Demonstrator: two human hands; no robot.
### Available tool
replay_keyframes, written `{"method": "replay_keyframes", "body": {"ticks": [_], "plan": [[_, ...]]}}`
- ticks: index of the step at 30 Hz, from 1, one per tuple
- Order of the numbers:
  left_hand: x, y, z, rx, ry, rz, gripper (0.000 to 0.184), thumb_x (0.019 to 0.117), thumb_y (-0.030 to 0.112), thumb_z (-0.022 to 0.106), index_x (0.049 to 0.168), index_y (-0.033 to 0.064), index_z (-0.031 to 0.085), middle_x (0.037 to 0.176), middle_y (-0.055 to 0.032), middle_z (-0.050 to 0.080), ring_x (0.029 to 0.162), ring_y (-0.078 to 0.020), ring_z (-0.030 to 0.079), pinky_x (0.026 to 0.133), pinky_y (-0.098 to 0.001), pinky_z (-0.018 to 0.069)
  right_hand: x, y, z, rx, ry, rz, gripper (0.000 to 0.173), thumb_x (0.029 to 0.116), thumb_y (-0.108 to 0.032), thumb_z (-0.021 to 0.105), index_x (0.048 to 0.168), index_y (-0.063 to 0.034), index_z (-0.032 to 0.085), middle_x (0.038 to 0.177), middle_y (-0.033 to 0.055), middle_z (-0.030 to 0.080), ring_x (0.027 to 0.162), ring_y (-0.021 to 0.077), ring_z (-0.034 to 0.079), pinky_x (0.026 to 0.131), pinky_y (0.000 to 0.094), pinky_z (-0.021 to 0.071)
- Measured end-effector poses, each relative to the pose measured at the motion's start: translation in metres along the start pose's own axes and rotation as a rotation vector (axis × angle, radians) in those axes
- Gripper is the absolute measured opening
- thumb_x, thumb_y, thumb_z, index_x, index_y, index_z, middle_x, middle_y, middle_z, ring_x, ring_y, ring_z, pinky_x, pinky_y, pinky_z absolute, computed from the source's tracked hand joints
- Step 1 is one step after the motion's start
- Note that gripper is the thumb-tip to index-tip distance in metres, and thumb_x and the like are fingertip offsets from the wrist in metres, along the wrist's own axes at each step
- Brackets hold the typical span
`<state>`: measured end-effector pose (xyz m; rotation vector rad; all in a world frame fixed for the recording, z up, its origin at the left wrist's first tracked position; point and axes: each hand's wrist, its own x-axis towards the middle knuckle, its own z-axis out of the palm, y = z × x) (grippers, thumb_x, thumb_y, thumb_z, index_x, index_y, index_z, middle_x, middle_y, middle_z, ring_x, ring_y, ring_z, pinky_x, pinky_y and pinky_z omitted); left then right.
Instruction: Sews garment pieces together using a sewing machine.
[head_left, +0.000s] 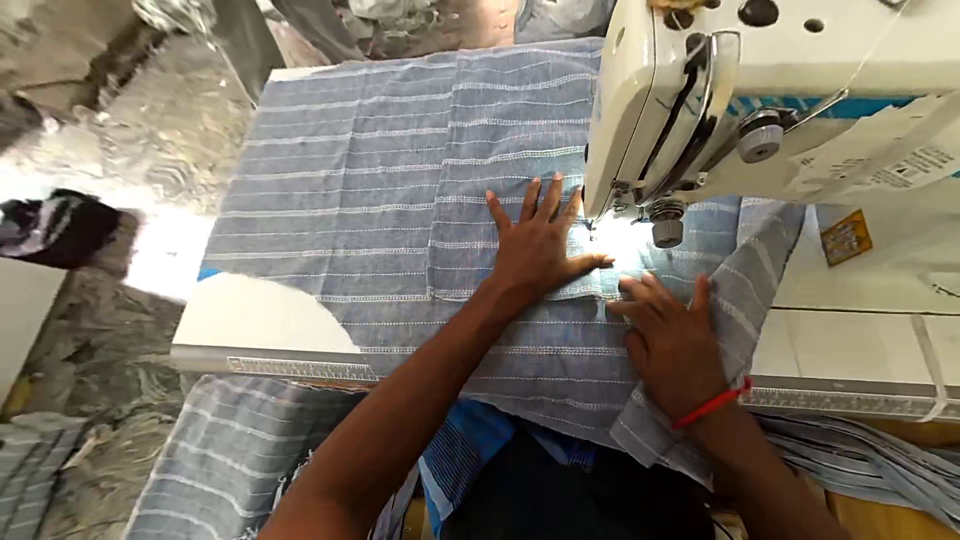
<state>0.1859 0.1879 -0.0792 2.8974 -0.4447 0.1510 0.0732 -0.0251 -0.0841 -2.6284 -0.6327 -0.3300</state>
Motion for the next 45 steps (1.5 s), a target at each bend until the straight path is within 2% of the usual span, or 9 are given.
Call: {"method": "replay_keyframes", "body": {"ticks": [3,6,18,21,24,32,38,41,45], "plan": [[-0.001,-0.002,0.0,-0.068,0.148,0.218,0.087,0.0841,0.075,0.061,0.133,0.0033,0.063,0.144,-0.0194,0.057,0.143,-0.0395,0.044,0.118,-0.0678,0.0259,0.037,0.002,-0.011,0.025,0.007,0.011,0.03,0.1082,-0.016,0.049,0.129,-0.0031,0.066,0.115,0.0203,0.07,0.105,0.0394,0.069,0.092,0.0574,0.0535],[-0.019,-0.003,-0.01,-0.17,0.126,0.491,0.059,0.085,0.056,0.074,0.109,0.0022,0.069,0.11,-0.0187,0.067,0.108,-0.0359,0.064,0.093,-0.0484,0.054,0.063,0.015,-0.006,0.056,-0.083,-0.088,0.022,0.1028,-0.017,0.061,0.117,-0.0054,0.072,0.111,0.0179,0.07,0.098,0.0356,0.071,0.079,0.0503,0.0603],[-0.021,-0.017,-0.015,-0.344,0.202,0.495,0.016,0.099,0.018,0.066,0.105,0.009,0.077,0.107,-0.009,0.072,0.104,-0.0245,0.067,0.091,-0.0374,0.0554,0.072,0.026,0.011,-0.067,0.181,-0.306,0.016,0.102,-0.009,0.059,0.106,0.0001,0.072,0.099,0.0204,0.067,0.065,0.0333,0.067,0.047,0.0434,0.0533],[-0.041,-0.003,-0.007,-0.244,0.265,0.483,0.016,0.102,0.012,0.059,0.104,0.007,0.075,0.103,-0.0119,0.071,0.11,-0.0296,0.066,0.102,-0.0464,0.0506,0.056,0.016,0.003,-0.083,0.064,-0.292,0.016,0.1012,-0.008,0.058,0.104,-0.0002,0.071,0.099,0.0185,0.066,0.074,0.0341,0.069,0.052,0.0448,0.0545],[-0.07,0.004,-0.004,-0.241,0.184,0.389,0.024,0.1062,0.011,0.052,0.123,0.0083,0.07,0.122,-0.0093,0.07,0.128,-0.0259,0.061,0.118,-0.0567,0.0373,0.03,-0.002,-0.014,-0.034,-0.11,-0.105,0.025,0.1006,-0.013,0.061,0.123,-0.0063,0.071,0.117,0.0171,0.066,0.101,0.0364,0.066,0.078,0.0491,0.0581],[-0.038,-0.011,0.002,-0.204,0.153,0.412,0.031,0.1044,0.009,0.048,0.129,0.0082,0.067,0.136,-0.009,0.065,0.137,-0.0287,0.054,0.119,-0.0612,0.0314,0.053,0.009,0.003,-0.155,-0.056,0.013,0.039,0.0995,-0.013,0.054,0.134,-0.024,0.068,0.128,0.0213,0.063,0.111,0.045,0.06,0.087,0.0606,0.0455],[-0.017,-0.018,-0.002,-0.207,0.108,0.424,0.032,0.102,0.01,0.049,0.127,0.0079,0.069,0.132,-0.0109,0.067,0.134,-0.0292,0.057,0.118,-0.0564,0.0346,0.036,0.003,-0.004,-0.173,-0.117,0.054,0.044,0.1074,-0.039,0.048,0.142,-0.0157,0.061,0.145,0.0231,0.055,0.137,0.044,0.049,0.118,0.0699,0.0241],[0.003,-0.043,-0.033,-0.181,0.029,0.252,0.033,0.1062,0.023,0.051,0.126,0.0039,0.069,0.13,-0.0155,0.068,0.128,-0.0313,0.062,0.11,-0.0492,0.0473,0.004,-0.017,-0.001,-0.204,-0.166,0.189,0.073,0.1015,-0.066,0.041,0.155,-0.0166,0.046,0.162,0.0223,0.036,0.153,0.0449,0.026,0.117,0.0783,0.0127],[-0.002,-0.121,-0.044,0.061,-0.019,-0.238,0.082,0.1028,0.068,0.03,0.157,0.0069,0.039,0.162,-0.0195,0.039,0.147,-0.0454,0.037,0.11,-0.0718,0.0313,-0.001,0.017,0.001,-0.185,-0.171,0.077,0.07,0.1043,-0.065,0.028,0.159,-0.023,0.042,0.165,0.0159,0.035,0.155,0.0411,0.023,0.115,0.0799,0.0115]]}}
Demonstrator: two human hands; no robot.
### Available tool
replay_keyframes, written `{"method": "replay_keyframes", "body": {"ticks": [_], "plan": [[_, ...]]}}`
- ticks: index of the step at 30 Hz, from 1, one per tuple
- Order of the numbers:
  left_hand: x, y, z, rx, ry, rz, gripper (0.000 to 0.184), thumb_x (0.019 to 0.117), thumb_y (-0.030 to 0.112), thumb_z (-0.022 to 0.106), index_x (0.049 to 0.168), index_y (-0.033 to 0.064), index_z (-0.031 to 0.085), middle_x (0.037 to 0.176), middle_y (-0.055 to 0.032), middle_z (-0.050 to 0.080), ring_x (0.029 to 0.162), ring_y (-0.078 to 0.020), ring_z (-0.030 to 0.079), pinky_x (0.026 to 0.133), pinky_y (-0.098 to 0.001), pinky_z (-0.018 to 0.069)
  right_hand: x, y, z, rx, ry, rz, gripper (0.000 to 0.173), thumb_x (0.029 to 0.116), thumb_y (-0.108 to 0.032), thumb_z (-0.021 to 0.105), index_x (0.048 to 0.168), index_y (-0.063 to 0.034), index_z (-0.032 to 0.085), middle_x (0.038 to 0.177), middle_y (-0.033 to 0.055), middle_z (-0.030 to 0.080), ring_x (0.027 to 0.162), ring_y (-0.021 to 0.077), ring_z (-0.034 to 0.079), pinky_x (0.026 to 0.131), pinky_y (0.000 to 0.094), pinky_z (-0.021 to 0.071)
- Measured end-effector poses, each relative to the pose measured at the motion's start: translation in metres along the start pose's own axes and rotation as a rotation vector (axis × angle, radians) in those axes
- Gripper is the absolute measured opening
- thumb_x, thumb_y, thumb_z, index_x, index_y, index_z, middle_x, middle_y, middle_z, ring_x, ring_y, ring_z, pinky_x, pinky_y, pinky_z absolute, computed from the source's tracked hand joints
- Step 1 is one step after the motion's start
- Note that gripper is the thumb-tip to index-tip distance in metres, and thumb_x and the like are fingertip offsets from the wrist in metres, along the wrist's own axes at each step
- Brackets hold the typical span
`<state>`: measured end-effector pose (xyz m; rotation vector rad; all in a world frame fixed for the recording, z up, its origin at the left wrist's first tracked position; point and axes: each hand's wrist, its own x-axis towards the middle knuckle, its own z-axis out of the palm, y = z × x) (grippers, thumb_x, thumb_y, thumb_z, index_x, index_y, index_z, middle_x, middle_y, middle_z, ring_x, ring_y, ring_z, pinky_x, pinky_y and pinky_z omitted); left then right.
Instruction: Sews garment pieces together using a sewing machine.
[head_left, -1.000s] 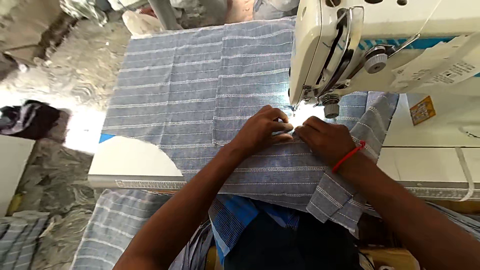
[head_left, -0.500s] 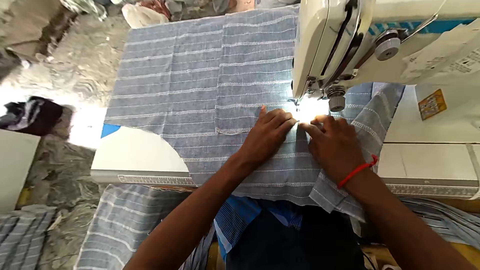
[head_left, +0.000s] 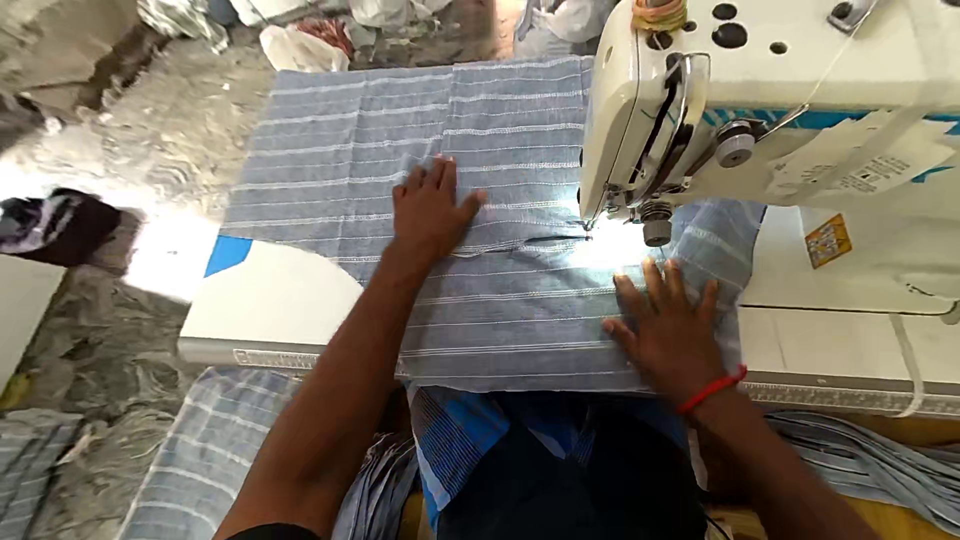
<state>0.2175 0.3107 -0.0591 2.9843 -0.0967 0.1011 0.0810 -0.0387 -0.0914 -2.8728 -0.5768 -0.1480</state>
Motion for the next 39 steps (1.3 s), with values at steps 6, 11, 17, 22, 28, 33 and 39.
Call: {"method": "replay_keyframes", "body": {"ticks": [6,11,17,22,28,33,39], "plan": [[-0.141,0.05,-0.064,0.173,-0.326,-0.261,0.084,0.0933,0.072,0.053,0.129,-0.0033,0.059,0.12,-0.0326,0.061,0.103,-0.0541,0.064,0.075,-0.069,0.0523,0.067,0.098,-0.042,-0.047,0.168,0.07,0.054,0.1062,-0.04,0.053,0.133,0.0063,0.06,0.132,0.0377,0.059,0.126,0.0591,0.053,0.104,0.0788,0.0347],[-0.124,-0.057,-0.061,-0.012,-0.071,-0.257,0.066,0.1021,0.058,0.051,0.131,-0.0001,0.063,0.127,-0.0299,0.063,0.123,-0.0503,0.058,0.101,-0.0726,0.0427,-0.023,0.052,-0.097,0.311,-0.077,0.4,0.045,0.1074,-0.042,0.05,0.118,-0.0014,0.064,0.101,0.0215,0.069,0.081,0.0378,0.067,0.07,0.0603,0.0554],[-0.099,-0.142,-0.011,0.053,0.036,-0.4,0.099,0.0945,0.083,0.023,0.163,0.0119,0.026,0.168,-0.0208,0.024,0.155,-0.0461,0.018,0.117,-0.0778,0.0096,-0.129,0.03,-0.002,1.113,-0.583,0.667,0.047,0.1039,-0.035,0.059,0.135,-0.0003,0.057,0.115,0.0146,0.072,0.099,0.0276,0.074,0.083,0.0454,0.0636],[-0.124,-0.14,-0.012,0.039,0.044,-0.43,0.092,0.0969,0.079,0.023,0.163,0.0149,0.028,0.168,-0.0192,0.024,0.155,-0.0441,0.019,0.118,-0.076,0.0102,-0.155,0.035,-0.029,1.539,-0.131,0.727,0.022,0.1082,-0.015,0.043,0.108,-0.0107,0.064,0.083,-0.0014,0.074,0.064,0.0081,0.067,0.058,0.0267,0.0589],[-0.164,-0.112,-0.011,0.022,0.059,-0.493,0.095,0.0964,0.08,0.024,0.163,0.0124,0.026,0.168,-0.0227,0.023,0.155,-0.048,0.017,0.117,-0.0792,0.0069,-0.118,0.097,-0.103,0.396,0.14,0.548,0.041,0.1077,-0.027,0.051,0.133,0.0052,0.056,0.116,0.0272,0.064,0.092,0.0373,0.067,0.08,0.0566,0.0558],[-0.168,-0.113,-0.028,-0.029,0.151,-0.595,0.087,0.1013,0.07,0.032,0.16,0.0061,0.031,0.16,-0.0273,0.036,0.151,-0.0486,0.029,0.114,-0.0826,0.0037,-0.019,-0.027,-0.052,0.355,0.0,0.216,0.045,0.0993,-0.048,0.064,0.107,-0.0042,0.074,0.137,0.0223,0.057,0.121,0.0432,0.057,0.098,0.0647,0.0474],[-0.18,-0.131,-0.016,0.0,0.125,-0.705,0.092,0.0989,0.077,0.022,0.162,0.01,0.03,0.166,-0.0267,0.024,0.154,-0.0525,0.016,0.111,-0.0843,0.0035,-0.048,-0.093,-0.046,0.991,-0.176,0.521,0.051,0.0957,-0.026,0.075,0.136,-0.0161,0.046,0.077,0.0077,0.07,0.057,0.0222,0.068,0.051,0.0384,0.06]]}}
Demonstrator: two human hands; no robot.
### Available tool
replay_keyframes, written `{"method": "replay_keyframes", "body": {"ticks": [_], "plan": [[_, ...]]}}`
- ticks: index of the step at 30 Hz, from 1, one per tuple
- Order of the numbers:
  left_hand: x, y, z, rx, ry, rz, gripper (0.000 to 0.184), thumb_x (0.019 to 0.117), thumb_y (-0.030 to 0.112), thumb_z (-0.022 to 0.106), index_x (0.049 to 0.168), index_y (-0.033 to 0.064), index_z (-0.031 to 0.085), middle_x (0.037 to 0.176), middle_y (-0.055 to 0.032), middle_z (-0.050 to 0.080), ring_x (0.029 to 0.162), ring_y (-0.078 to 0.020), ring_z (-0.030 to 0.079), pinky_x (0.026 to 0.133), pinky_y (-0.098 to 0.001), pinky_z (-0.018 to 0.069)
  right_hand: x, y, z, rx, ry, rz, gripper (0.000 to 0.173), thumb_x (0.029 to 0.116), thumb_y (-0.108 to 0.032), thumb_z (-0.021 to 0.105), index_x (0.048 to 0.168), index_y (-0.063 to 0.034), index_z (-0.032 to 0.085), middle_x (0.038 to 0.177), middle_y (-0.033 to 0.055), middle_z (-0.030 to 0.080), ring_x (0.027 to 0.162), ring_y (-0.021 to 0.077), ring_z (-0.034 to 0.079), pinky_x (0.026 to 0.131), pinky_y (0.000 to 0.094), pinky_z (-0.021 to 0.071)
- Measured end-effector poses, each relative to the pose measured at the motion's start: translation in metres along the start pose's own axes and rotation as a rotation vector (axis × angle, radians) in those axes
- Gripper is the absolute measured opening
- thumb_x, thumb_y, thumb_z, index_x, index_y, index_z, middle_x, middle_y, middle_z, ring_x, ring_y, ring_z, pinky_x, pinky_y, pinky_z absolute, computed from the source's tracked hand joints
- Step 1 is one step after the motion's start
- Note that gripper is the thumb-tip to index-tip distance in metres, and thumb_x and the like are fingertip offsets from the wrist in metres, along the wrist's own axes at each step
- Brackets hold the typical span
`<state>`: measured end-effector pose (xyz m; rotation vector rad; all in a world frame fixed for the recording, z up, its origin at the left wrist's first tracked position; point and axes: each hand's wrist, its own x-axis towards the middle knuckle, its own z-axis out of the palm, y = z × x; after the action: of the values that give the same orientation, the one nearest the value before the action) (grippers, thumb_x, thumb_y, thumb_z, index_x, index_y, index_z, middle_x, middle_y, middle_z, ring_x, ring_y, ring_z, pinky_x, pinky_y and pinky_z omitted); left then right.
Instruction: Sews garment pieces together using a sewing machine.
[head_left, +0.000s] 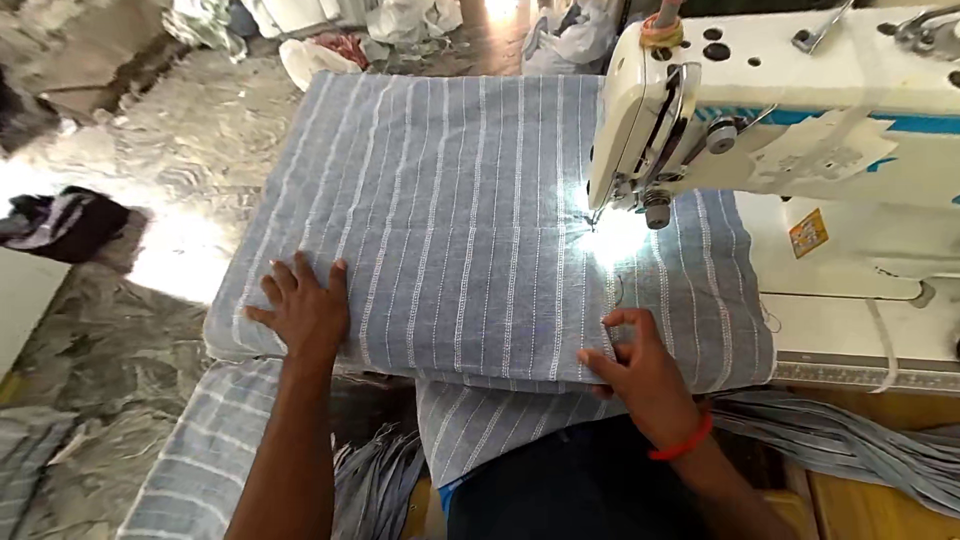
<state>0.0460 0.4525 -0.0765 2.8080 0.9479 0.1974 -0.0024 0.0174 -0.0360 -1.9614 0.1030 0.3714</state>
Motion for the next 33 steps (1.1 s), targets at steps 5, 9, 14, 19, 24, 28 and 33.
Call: {"method": "replay_keyframes", "body": {"ticks": [5,9,14,19,24,28,33], "plan": [[0.002,-0.001,0.004,0.001,0.0,-0.008,0.092,0.0981,0.077,0.022,0.162,0.0116,0.03,0.167,-0.025,0.024,0.154,-0.0508,0.016,0.112,-0.0839,0.0044,-0.035,0.032,0.014,0.366,0.169,0.092,0.049,0.0908,-0.014,0.079,0.136,-0.0177,0.059,0.089,0.0112,0.07,0.065,0.026,0.071,0.062,0.0431,0.0671],[0.006,0.005,-0.002,-0.004,0.03,-0.002,0.093,0.0977,0.077,0.028,0.162,0.0091,0.029,0.167,-0.0285,0.021,0.154,-0.0535,0.013,0.11,-0.0852,0.0027,-0.038,0.029,0.016,0.609,0.107,0.187,0.02,0.0963,-0.012,0.072,0.113,-0.0044,0.067,0.084,0.0116,0.065,0.063,0.0212,0.065,0.068,0.0427,0.0651],[-0.033,0.117,-0.016,-0.185,0.048,0.453,0.066,0.0974,0.007,0.052,0.157,-0.0081,0.028,0.162,-0.04,0.017,0.152,-0.057,0.013,0.12,-0.0716,0.0156,-0.032,0.012,-0.001,0.729,-0.097,0.299,0.021,0.1082,-0.014,0.05,0.1,-0.0002,0.064,0.072,0.0106,0.065,0.059,0.0191,0.066,0.072,0.0421,0.0646],[-0.15,0.229,0.03,-0.19,-0.189,0.852,0.065,0.1034,0.054,0.049,0.158,0.0203,0.042,0.165,-0.0122,0.035,0.155,-0.0363,0.025,0.117,-0.0791,0.0083,-0.02,0.038,0.007,0.504,-0.153,0.255,0.019,0.1088,-0.015,0.049,0.121,-0.0015,0.054,0.096,0.0165,0.076,0.07,0.0282,0.076,0.064,0.038,0.0657],[-0.156,0.232,0.056,-0.041,-0.062,0.856,0.07,0.1006,0.073,0.028,0.16,0.0372,0.036,0.168,-0.009,0.03,0.156,-0.0387,0.022,0.111,-0.0851,0.0055,-0.001,0.027,0.001,0.115,-0.077,0.219,0.019,0.1065,-0.025,0.057,0.104,-0.0064,0.063,0.079,0.0042,0.077,0.061,0.0188,0.075,0.056,0.0323,0.0661],[-0.134,0.235,0.049,-0.224,-0.092,1.006,0.056,0.1002,0.06,0.051,0.142,0.0247,0.061,0.148,-0.0128,0.056,0.148,-0.038,0.038,0.117,-0.0774,0.013,0.029,0.004,-0.012,-0.239,-0.161,0.217,0.038,0.1093,-0.04,0.048,0.096,-0.0096,0.066,0.065,-0.0005,0.071,0.046,0.0114,0.064,0.046,0.0279,0.0546],[-0.18,0.21,0.037,-0.512,-0.136,1.143,0.026,0.1011,0.004,0.056,0.125,0.0048,0.069,0.123,-0.0111,0.068,0.132,-0.0298,0.057,0.121,-0.0593,0.0321,0.06,-0.021,-0.028,-0.517,-0.348,0.228,0.049,0.1125,-0.037,0.037,0.09,-0.0059,0.068,0.064,0.0043,0.068,0.048,0.0145,0.062,0.05,0.0331,0.0544]]}}
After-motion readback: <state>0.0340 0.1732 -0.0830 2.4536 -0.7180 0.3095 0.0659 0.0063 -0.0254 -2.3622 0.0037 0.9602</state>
